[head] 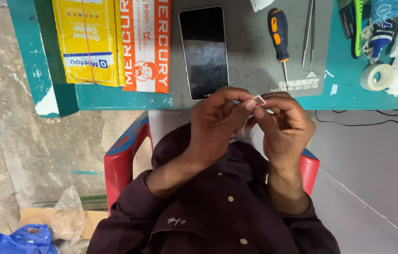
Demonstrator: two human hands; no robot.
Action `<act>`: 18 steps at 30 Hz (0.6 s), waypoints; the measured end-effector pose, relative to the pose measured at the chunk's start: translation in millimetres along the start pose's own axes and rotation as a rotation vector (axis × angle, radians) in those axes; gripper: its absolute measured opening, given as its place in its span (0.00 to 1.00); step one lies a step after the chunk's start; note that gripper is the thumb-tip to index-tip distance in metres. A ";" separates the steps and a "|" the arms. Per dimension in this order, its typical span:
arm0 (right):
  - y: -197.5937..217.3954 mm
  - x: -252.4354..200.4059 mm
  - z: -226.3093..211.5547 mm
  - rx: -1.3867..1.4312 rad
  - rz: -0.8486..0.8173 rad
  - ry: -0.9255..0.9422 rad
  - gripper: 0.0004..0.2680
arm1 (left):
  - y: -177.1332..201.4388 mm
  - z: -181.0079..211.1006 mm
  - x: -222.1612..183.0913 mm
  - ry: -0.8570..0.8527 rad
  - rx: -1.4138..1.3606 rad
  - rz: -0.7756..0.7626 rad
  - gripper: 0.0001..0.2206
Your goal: The person uses a plastic tool to remove the SIM card tray from a smartphone, then inserts a SIM card into the tray. They reinsert the tray into the phone and test the device by unlocking the screen and navigating the interface.
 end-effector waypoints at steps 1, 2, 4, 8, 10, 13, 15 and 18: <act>-0.8 -1.2 3.5 -0.002 0.027 0.015 0.04 | -1.2 -2.4 0.0 -0.013 -0.046 0.002 0.05; -0.4 -2.6 5.4 0.003 0.054 0.013 0.04 | -2.6 -4.5 -1.1 -0.050 -0.015 -0.002 0.05; 0.7 -4.1 9.6 0.016 0.101 0.007 0.05 | -3.2 -7.4 -2.6 -0.128 0.049 -0.003 0.06; 5.5 -3.8 19.9 0.106 0.159 -0.071 0.04 | 0.7 -13.0 0.9 -0.093 0.183 -0.008 0.06; 5.4 -3.1 22.1 0.117 0.161 -0.077 0.04 | 1.6 -13.2 1.0 -0.103 0.289 0.012 0.06; -0.5 -2.3 15.3 0.081 0.099 -0.018 0.05 | 5.4 -11.0 -0.9 0.118 0.296 -0.027 0.09; -2.7 1.0 4.4 -0.022 0.019 0.018 0.06 | 10.2 -8.1 -1.8 0.146 0.269 -0.076 0.08; -4.7 6.6 -17.5 -0.232 -0.077 0.077 0.07 | 23.7 -3.2 -2.1 0.112 0.213 -0.195 0.08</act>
Point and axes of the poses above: each hand's wrist, its own x-axis towards the middle knuckle, its own y-axis out of the back of the hand, z = x × y, the point moved 1 cm from there along x, towards the middle knuckle, and after that the axes turned 7 degrees about y, right-handed, at the moved point
